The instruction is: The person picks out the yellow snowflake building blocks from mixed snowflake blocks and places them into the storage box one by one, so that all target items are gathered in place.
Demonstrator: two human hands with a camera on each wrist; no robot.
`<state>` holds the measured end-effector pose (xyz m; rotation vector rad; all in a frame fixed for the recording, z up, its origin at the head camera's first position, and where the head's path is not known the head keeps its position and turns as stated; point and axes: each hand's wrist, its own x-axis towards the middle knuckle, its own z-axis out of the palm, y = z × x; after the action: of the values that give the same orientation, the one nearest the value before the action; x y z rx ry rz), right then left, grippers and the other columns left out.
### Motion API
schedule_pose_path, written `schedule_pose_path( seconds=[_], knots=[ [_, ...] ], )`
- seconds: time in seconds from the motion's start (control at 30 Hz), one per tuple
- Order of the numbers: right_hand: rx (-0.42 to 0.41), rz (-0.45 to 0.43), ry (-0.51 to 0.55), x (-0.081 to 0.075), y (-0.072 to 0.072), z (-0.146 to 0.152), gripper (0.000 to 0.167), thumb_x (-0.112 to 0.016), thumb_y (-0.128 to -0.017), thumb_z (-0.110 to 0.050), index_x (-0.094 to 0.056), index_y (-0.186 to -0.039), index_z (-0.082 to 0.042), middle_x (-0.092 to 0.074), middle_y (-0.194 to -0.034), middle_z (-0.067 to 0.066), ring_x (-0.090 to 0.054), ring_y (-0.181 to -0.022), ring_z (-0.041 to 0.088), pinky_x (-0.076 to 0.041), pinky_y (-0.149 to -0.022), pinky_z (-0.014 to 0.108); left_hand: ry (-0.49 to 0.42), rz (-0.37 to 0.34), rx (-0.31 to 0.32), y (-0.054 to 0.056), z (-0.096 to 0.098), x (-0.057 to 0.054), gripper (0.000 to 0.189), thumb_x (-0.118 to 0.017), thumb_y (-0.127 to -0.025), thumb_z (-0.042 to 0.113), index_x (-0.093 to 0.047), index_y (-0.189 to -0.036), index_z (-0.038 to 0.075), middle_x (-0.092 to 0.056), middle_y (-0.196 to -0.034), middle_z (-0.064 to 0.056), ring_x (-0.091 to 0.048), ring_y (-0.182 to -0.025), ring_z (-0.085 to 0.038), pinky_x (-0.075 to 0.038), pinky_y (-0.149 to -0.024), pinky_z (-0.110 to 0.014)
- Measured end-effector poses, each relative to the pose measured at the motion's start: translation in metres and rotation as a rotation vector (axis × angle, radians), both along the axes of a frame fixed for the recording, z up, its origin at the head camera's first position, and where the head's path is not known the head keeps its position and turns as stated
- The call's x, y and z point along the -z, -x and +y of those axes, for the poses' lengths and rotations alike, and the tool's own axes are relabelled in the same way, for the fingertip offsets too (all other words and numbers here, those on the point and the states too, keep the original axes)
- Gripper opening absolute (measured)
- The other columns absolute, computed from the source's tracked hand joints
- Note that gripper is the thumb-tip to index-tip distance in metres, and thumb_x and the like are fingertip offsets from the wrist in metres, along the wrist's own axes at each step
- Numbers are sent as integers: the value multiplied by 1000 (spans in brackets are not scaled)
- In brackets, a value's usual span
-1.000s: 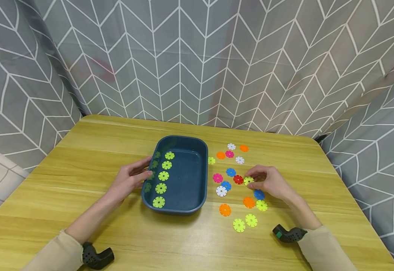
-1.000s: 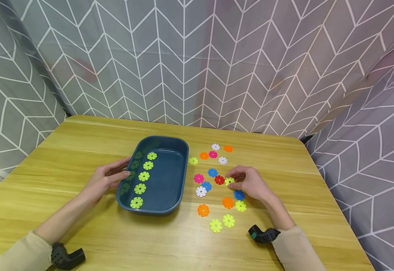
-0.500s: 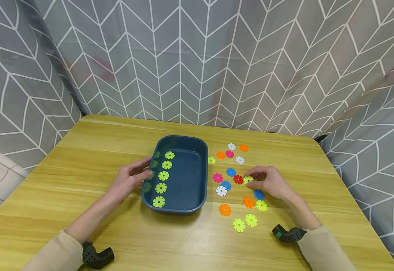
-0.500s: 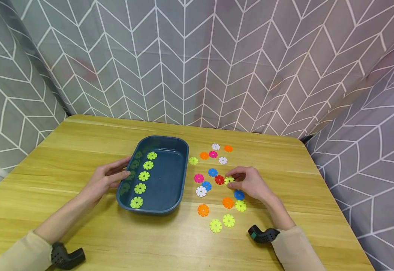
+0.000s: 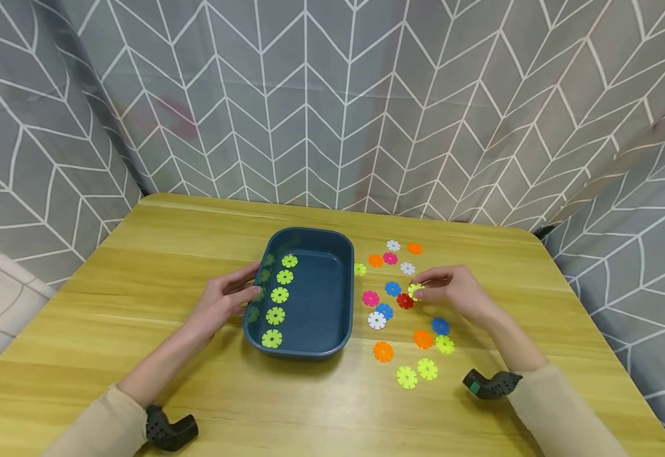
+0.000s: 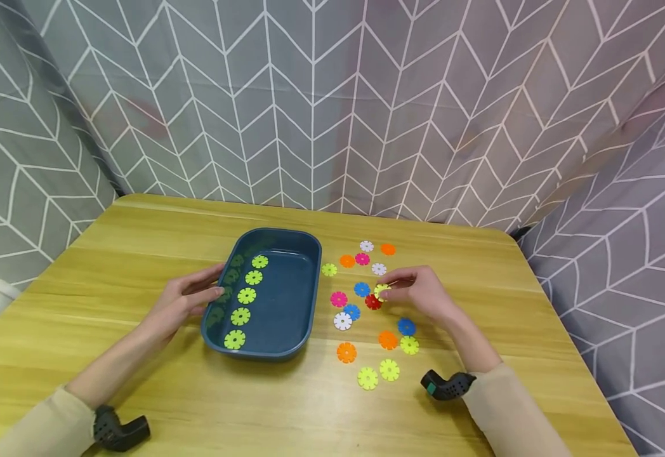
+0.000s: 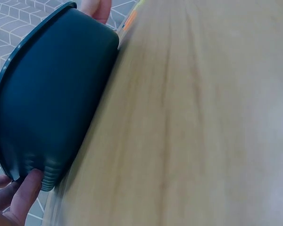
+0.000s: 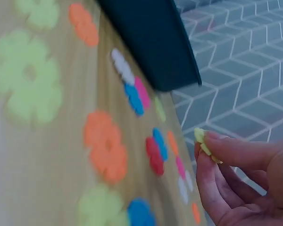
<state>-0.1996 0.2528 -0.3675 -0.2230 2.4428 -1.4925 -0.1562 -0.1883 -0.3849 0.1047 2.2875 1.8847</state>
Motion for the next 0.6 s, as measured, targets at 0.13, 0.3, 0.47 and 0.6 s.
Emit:
schedule_pose_path(
  seconds=[0.13, 0.3, 0.47, 0.6],
  knots=[
    [-13, -67, 33, -11, 6, -16, 37, -77, -88, -16, -70, -120, 1, -71, -117, 14, -70, -95, 21, -54, -93, 32, -7, -3, 1, 1, 0, 0, 60, -62, -98, 16, -40, -153, 7, -44, -153, -20, -55, -128, -40, -59, -82, -30],
    [-55, -119, 50, -26, 13, -44, 38, -74, -91, -16, -68, -125, 0, -66, -125, 16, -67, -102, 21, -48, -104, 42, -8, -6, 6, -1, -1, 0, 61, -63, -98, 17, -39, -153, 7, -44, -153, -20, -54, -129, -41, -59, -83, -31],
    [-86, -121, 91, -37, 22, -71, 38, -70, -92, -9, -65, -129, 0, -60, -134, 19, -65, -105, 23, -45, -107, 50, -9, -4, 5, -2, -1, -1, 62, -63, -98, 19, -39, -153, 8, -43, -154, -20, -53, -130, -42, -59, -85, -32],
    [-99, -136, 140, -42, 30, -88, 41, -65, -93, -1, -61, -133, 2, -56, -140, 20, -62, -109, 25, -43, -109, 51, -7, -3, 6, -2, -1, -1, 62, -64, -98, 20, -39, -154, 8, -43, -154, -20, -53, -130, -41, -59, -85, -32]
  ],
)
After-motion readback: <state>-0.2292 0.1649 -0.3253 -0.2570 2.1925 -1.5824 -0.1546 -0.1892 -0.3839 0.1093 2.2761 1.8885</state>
